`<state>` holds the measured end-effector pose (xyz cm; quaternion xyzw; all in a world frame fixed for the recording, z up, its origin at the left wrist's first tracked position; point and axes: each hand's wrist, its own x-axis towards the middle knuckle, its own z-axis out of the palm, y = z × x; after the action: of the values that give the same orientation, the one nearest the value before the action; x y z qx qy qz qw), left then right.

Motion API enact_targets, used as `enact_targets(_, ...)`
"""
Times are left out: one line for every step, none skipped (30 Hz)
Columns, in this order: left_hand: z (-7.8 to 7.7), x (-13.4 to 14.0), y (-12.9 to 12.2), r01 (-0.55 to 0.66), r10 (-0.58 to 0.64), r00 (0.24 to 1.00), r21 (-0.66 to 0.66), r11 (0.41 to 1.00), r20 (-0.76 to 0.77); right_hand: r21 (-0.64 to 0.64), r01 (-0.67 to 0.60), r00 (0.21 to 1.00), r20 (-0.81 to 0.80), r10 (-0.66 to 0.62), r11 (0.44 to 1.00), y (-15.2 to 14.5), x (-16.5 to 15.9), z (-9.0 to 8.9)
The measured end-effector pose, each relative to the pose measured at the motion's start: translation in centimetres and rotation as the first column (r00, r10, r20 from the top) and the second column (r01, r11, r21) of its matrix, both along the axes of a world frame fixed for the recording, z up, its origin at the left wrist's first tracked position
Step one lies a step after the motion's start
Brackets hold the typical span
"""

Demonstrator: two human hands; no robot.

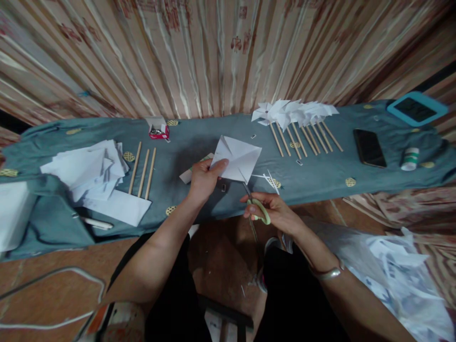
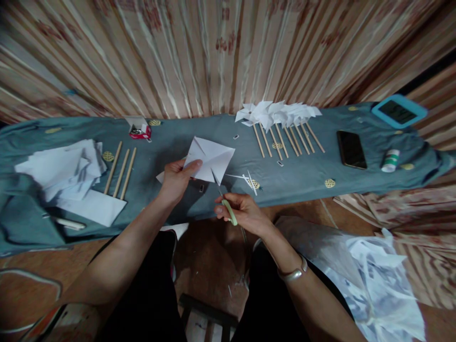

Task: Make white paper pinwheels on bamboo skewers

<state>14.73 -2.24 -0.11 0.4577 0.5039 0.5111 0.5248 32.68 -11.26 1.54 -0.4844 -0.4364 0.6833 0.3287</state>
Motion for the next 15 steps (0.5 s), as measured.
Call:
enact_targets(0.1,-0.2,0.2,-0.012,0.012,1.000,0.006,1.000,0.007,-0.003,-0.032,0.999,0.010,0.032,0.999,0.0,0.2,0.2)
enact_targets(0.2,-0.3,0.4,-0.024,0.024,1.000,0.008,1.000,0.019,-0.012,-0.064,0.998,0.022,0.064,0.998,0.0,0.6,0.4)
enact_targets(0.3,-0.5,0.5,-0.037,0.036,0.999,0.007,0.999,0.034,-0.026,-0.095,0.995,0.032,0.096,0.995,0.1,1.0,0.6)
enact_targets(0.4,-0.7,0.7,-0.045,0.045,0.998,0.004,0.999,0.049,-0.041,-0.125,0.991,0.041,0.127,0.991,0.2,1.5,0.9)
enact_targets(0.5,-0.8,0.8,-0.052,0.052,0.997,0.002,0.999,0.062,-0.054,-0.151,0.987,0.049,0.154,0.987,0.2,2.1,1.1)
enact_targets(0.5,-0.9,0.9,-0.053,0.053,0.996,-0.002,0.999,0.068,-0.055,-0.172,0.983,0.056,0.175,0.984,0.3,2.9,1.3)
enact_targets(0.6,-1.0,1.0,-0.048,0.048,0.996,-0.005,0.999,0.069,-0.046,-0.181,0.981,0.057,0.184,0.982,0.5,3.6,1.5)
enact_targets(0.6,-1.0,1.0,-0.036,0.037,0.997,-0.010,0.999,0.064,-0.022,-0.176,0.982,0.062,0.177,0.984,0.6,4.4,1.6)
enact_targets(0.6,-1.0,0.9,-0.020,0.020,0.998,-0.016,1.000,0.057,0.002,-0.156,0.985,0.069,0.156,0.988,0.7,5.2,1.7)
enact_targets(0.6,-1.0,0.8,0.003,-0.002,0.999,-0.021,1.000,0.047,0.029,-0.107,0.992,0.077,0.105,0.994,0.9,5.8,1.7)
enact_targets(0.6,-1.0,0.6,0.031,-0.030,0.999,-0.028,0.999,0.032,0.060,-0.032,0.996,0.081,0.027,0.998,1.1,6.4,1.7)
enact_targets(0.5,-0.9,0.5,0.066,-0.065,0.998,-0.038,0.997,0.014,0.097,0.059,0.994,0.085,-0.067,0.994,1.3,6.8,1.6)
enact_targets(0.5,-0.8,0.3,0.107,-0.107,0.994,-0.052,0.993,-0.003,0.135,0.157,0.982,0.085,-0.169,0.978,1.6,7.0,1.5)
enact_targets(0.5,-0.7,0.1,0.152,-0.153,0.988,-0.070,0.986,-0.016,0.173,0.249,0.961,0.082,-0.266,0.953,1.8,7.1,1.4)
enact_targets(0.5,-0.6,-0.1,0.198,-0.201,0.979,-0.090,0.976,-0.025,0.207,0.325,0.934,0.079,-0.347,0.923,2.1,7.1,1.2)
